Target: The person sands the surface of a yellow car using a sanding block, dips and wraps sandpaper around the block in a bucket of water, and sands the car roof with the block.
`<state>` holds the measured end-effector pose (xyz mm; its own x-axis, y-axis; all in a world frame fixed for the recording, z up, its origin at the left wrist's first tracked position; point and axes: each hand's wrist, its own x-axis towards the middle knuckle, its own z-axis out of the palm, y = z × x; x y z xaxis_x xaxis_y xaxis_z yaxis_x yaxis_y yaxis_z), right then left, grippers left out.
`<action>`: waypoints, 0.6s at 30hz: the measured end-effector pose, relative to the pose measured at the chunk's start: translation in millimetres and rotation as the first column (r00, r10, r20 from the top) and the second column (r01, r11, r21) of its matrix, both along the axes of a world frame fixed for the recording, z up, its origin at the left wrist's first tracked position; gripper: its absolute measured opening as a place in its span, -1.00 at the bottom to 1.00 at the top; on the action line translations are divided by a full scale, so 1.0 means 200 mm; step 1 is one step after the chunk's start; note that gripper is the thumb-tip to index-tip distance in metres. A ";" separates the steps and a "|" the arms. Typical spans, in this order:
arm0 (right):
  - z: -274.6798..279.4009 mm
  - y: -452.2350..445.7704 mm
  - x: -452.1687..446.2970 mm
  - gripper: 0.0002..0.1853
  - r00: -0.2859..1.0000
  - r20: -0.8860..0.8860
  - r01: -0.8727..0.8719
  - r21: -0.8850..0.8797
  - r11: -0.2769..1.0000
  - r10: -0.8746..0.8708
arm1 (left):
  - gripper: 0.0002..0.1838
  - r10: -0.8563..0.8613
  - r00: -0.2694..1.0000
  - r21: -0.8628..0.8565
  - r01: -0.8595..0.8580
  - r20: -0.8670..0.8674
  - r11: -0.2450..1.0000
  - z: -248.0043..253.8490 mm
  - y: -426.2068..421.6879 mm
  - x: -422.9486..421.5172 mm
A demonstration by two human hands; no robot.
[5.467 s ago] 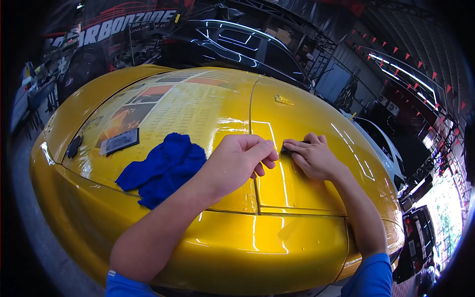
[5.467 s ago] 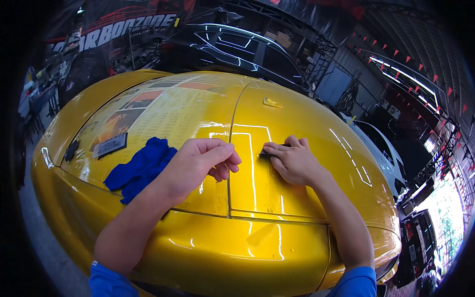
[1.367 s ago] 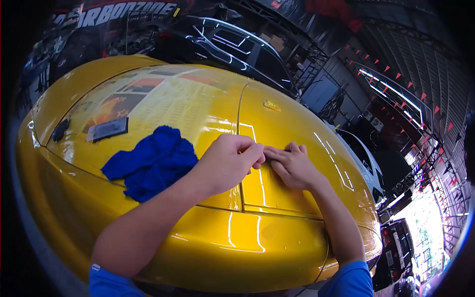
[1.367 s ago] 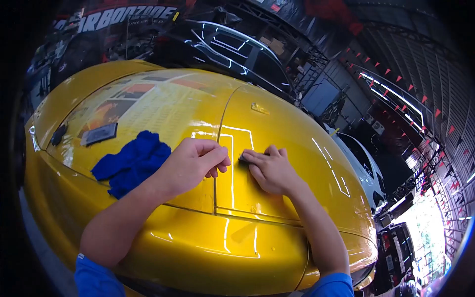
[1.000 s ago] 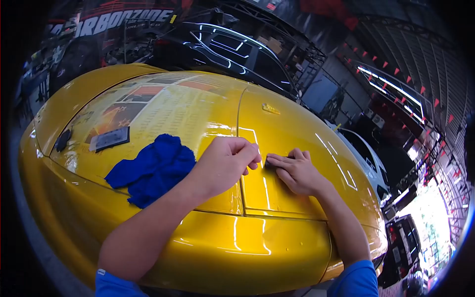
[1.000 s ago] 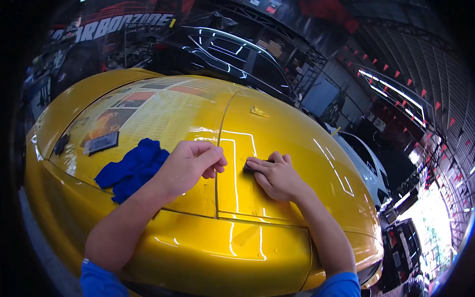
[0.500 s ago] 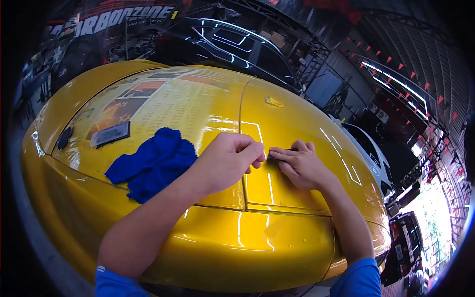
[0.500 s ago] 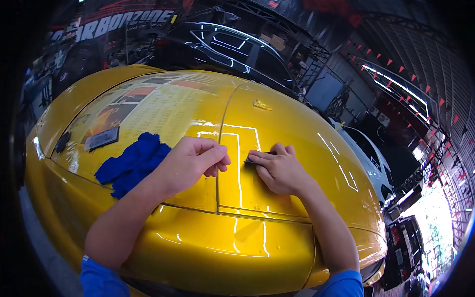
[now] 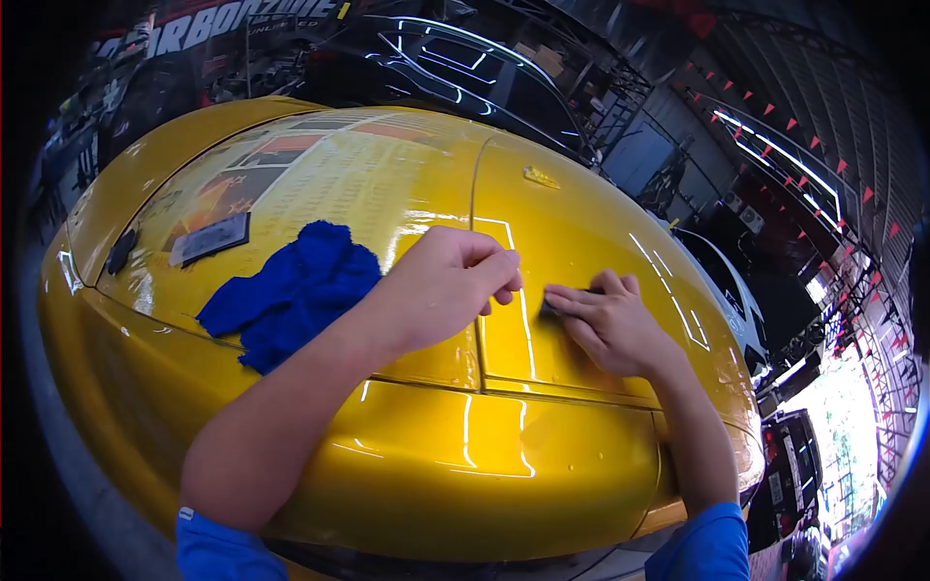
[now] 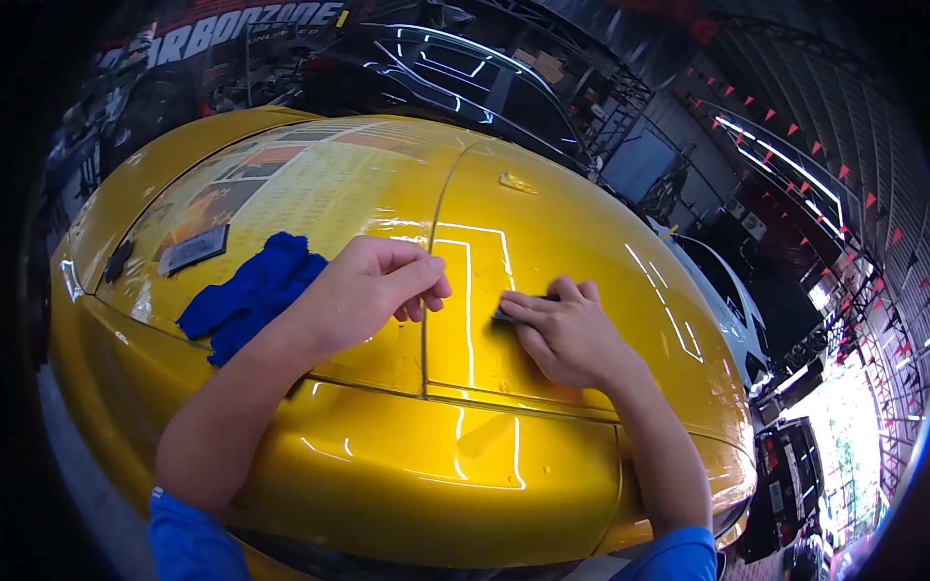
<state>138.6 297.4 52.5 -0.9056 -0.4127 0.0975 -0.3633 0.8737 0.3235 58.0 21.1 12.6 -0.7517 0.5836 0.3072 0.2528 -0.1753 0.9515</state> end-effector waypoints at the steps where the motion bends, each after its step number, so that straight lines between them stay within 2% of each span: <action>1: 0.00 -0.01 0.01 -0.54 1.000 0.000 -0.010 -0.001 1.000 0.010 | -0.68 0.000 1.000 -0.009 0.000 -0.015 1.000 0.00 -0.01 0.00; 10: 0.03 -0.03 -0.02 -0.54 0.998 0.030 0.058 -0.010 0.998 -0.058 | -0.68 -0.024 1.000 0.026 0.024 0.011 0.999 -0.01 0.00 0.00; 12: 0.05 -0.04 -0.08 -0.53 0.994 0.022 0.102 0.076 0.992 -0.104 | -0.68 -0.032 0.999 -0.009 0.032 0.005 0.999 0.00 -0.01 0.00; 14: 0.03 -0.03 -0.08 -0.53 0.993 0.030 0.115 0.037 0.993 -0.116 | -0.67 -0.020 1.000 -0.058 0.020 0.001 0.998 0.01 -0.01 0.01; 16: 0.01 -0.02 -0.06 -0.54 0.998 -0.013 0.063 0.023 0.998 -0.063 | -0.67 -0.044 0.999 -0.029 0.044 -0.006 0.999 0.02 0.00 0.00; 18: 0.02 -0.01 -0.10 -0.54 0.995 0.020 0.095 0.020 0.995 -0.096 | -0.67 -0.001 1.000 0.017 0.001 -0.023 1.000 -0.01 -0.02 -0.02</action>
